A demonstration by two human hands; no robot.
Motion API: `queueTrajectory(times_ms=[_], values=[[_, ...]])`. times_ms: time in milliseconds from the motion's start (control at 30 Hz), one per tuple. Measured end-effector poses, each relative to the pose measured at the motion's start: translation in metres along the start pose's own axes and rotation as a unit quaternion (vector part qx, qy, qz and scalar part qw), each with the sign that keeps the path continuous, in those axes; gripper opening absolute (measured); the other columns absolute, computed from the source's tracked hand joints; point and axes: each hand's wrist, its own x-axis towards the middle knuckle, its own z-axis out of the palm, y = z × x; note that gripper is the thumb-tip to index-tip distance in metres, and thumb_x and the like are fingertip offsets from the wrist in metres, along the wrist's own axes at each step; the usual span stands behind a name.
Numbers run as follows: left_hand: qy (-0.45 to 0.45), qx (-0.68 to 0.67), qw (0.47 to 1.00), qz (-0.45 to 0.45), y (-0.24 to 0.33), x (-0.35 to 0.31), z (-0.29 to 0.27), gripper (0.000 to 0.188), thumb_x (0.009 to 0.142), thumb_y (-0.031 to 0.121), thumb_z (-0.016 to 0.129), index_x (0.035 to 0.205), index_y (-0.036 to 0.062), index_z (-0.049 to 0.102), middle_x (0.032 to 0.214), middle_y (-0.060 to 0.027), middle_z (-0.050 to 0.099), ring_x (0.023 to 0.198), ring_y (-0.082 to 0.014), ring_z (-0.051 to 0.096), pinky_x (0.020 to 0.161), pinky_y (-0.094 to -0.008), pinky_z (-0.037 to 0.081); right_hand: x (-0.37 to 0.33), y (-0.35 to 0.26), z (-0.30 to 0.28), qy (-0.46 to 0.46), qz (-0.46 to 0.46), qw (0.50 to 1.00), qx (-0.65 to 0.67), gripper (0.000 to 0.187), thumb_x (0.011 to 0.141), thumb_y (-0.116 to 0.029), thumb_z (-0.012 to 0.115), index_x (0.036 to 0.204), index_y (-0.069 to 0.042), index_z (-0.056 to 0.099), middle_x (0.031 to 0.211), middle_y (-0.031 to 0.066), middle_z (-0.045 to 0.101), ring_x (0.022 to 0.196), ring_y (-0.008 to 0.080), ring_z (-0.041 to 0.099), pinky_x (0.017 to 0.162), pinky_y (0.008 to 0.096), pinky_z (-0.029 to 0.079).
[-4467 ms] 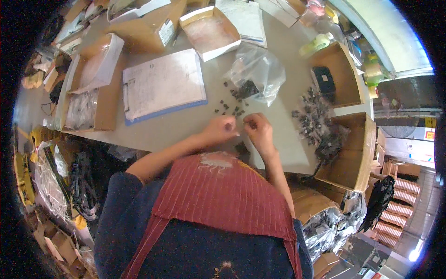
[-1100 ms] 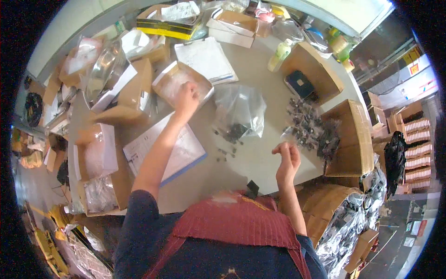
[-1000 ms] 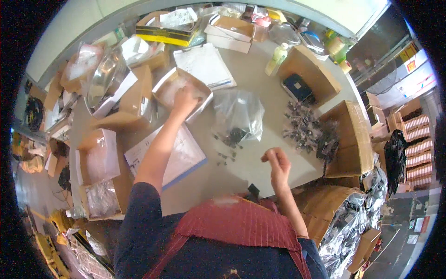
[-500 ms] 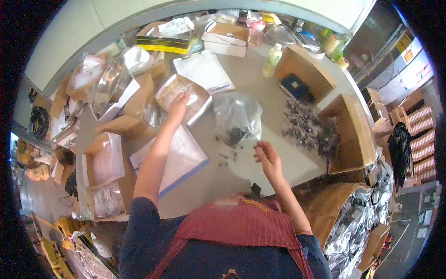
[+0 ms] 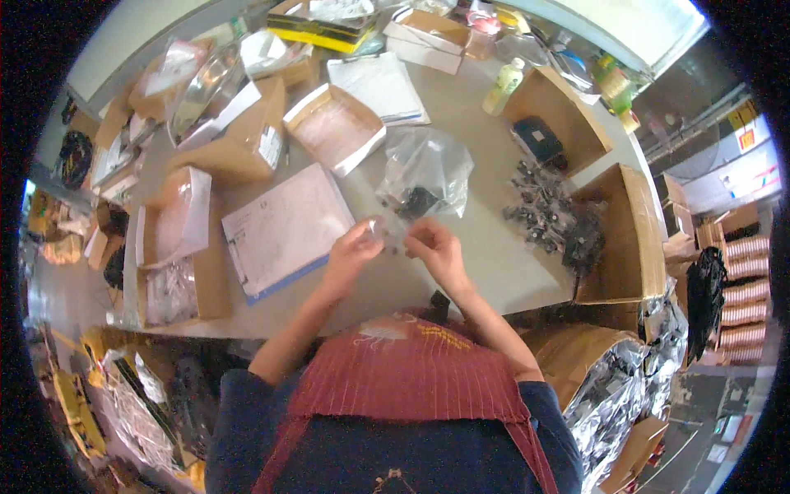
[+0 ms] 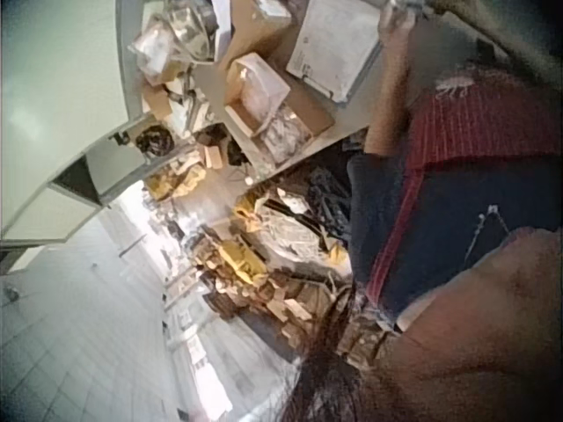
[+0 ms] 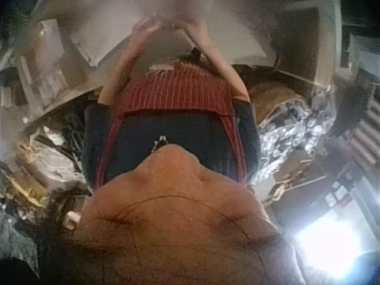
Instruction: The person sorts small black hardware pieces from a large pile into small clear plastic bags by hand.
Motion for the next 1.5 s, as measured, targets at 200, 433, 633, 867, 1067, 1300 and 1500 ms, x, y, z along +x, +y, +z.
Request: queueTrajectory(times_ms=[200, 433, 633, 867, 1067, 1300, 1500], values=[[-0.102, 0.366, 0.923, 0.055, -0.003, -0.010, 0.011, 0.035, 0.085, 0.016, 0.069, 0.118, 0.0090, 0.063, 0.101, -0.0144, 0.070, 0.088, -0.0316, 0.068, 0.078, -0.0407, 0.053, -0.017, 0.022, -0.003, -0.122, -0.095, 0.972, -0.176, 0.016, 0.086, -0.004, 0.065, 0.102, -0.006, 0.069, 0.093, 0.0103, 0.069, 0.084, 0.0197, 0.068, 0.073, 0.0313, 0.053], [-0.062, 0.367, 0.928, 0.018, -0.047, -0.024, 0.015, 0.019, 0.088, 0.017, 0.063, 0.103, 0.0119, 0.073, 0.100, -0.0143, 0.070, 0.090, -0.0338, 0.067, 0.077, -0.0414, 0.052, 0.022, 0.080, -0.030, 0.023, -0.159, 0.906, -0.391, 0.040, 0.080, 0.002, 0.055, 0.119, -0.003, 0.061, 0.119, 0.0186, 0.062, 0.105, 0.0390, 0.061, 0.087, 0.0451, 0.052], [-0.043, 0.333, 0.942, 0.026, -0.055, -0.030, 0.019, 0.020, 0.091, 0.022, 0.057, 0.099, 0.0128, 0.073, 0.097, -0.0179, 0.067, 0.092, -0.0369, 0.063, 0.080, -0.0462, 0.049, 0.019, 0.093, -0.023, -0.060, -0.258, 0.876, -0.402, 0.051, 0.074, 0.005, 0.052, 0.124, -0.003, 0.058, 0.126, 0.0216, 0.057, 0.116, 0.0414, 0.054, 0.097, 0.0460, 0.048], [0.012, 0.336, 0.938, -0.078, -0.042, -0.033, 0.027, 0.024, 0.093, 0.029, 0.058, 0.090, 0.0069, 0.065, 0.091, -0.0166, 0.067, 0.087, -0.0356, 0.064, 0.074, -0.0448, 0.049, 0.002, 0.079, -0.031, -0.045, -0.185, 0.929, -0.317, 0.040, 0.073, 0.006, 0.052, 0.108, -0.005, 0.067, 0.106, 0.0167, 0.066, 0.104, 0.0384, 0.059, 0.093, 0.0430, 0.048], [0.020, 0.260, 0.965, 0.032, -0.052, -0.028, 0.028, 0.023, 0.092, 0.031, 0.061, 0.092, 0.0085, 0.067, 0.089, -0.0156, 0.067, 0.083, -0.0346, 0.064, 0.072, -0.0442, 0.049, 0.006, 0.078, -0.031, -0.034, -0.199, 0.922, -0.329, 0.027, 0.077, 0.001, 0.058, 0.101, -0.006, 0.067, 0.096, 0.0153, 0.065, 0.095, 0.0365, 0.059, 0.086, 0.0436, 0.049], [0.020, 0.358, 0.928, 0.101, -0.045, -0.028, 0.032, 0.029, 0.089, 0.034, 0.066, 0.079, 0.0068, 0.062, 0.081, -0.0132, 0.064, 0.074, -0.0346, 0.062, 0.066, -0.0458, 0.048, 0.007, 0.083, -0.026, 0.007, -0.181, 0.904, -0.388, 0.017, 0.078, -0.004, 0.064, 0.095, -0.006, 0.067, 0.091, 0.0140, 0.064, 0.087, 0.0358, 0.061, 0.077, 0.0435, 0.051], [0.014, 0.337, 0.940, 0.061, -0.052, -0.028, 0.032, 0.028, 0.085, 0.035, 0.072, 0.088, 0.0085, 0.063, 0.077, -0.0117, 0.063, 0.072, -0.0314, 0.061, 0.064, -0.0426, 0.047, -0.002, 0.070, -0.038, -0.001, -0.107, 0.938, -0.329, 0.015, 0.081, -0.009, 0.067, 0.095, -0.004, 0.067, 0.093, 0.0151, 0.064, 0.090, 0.0362, 0.062, 0.076, 0.0451, 0.051]])
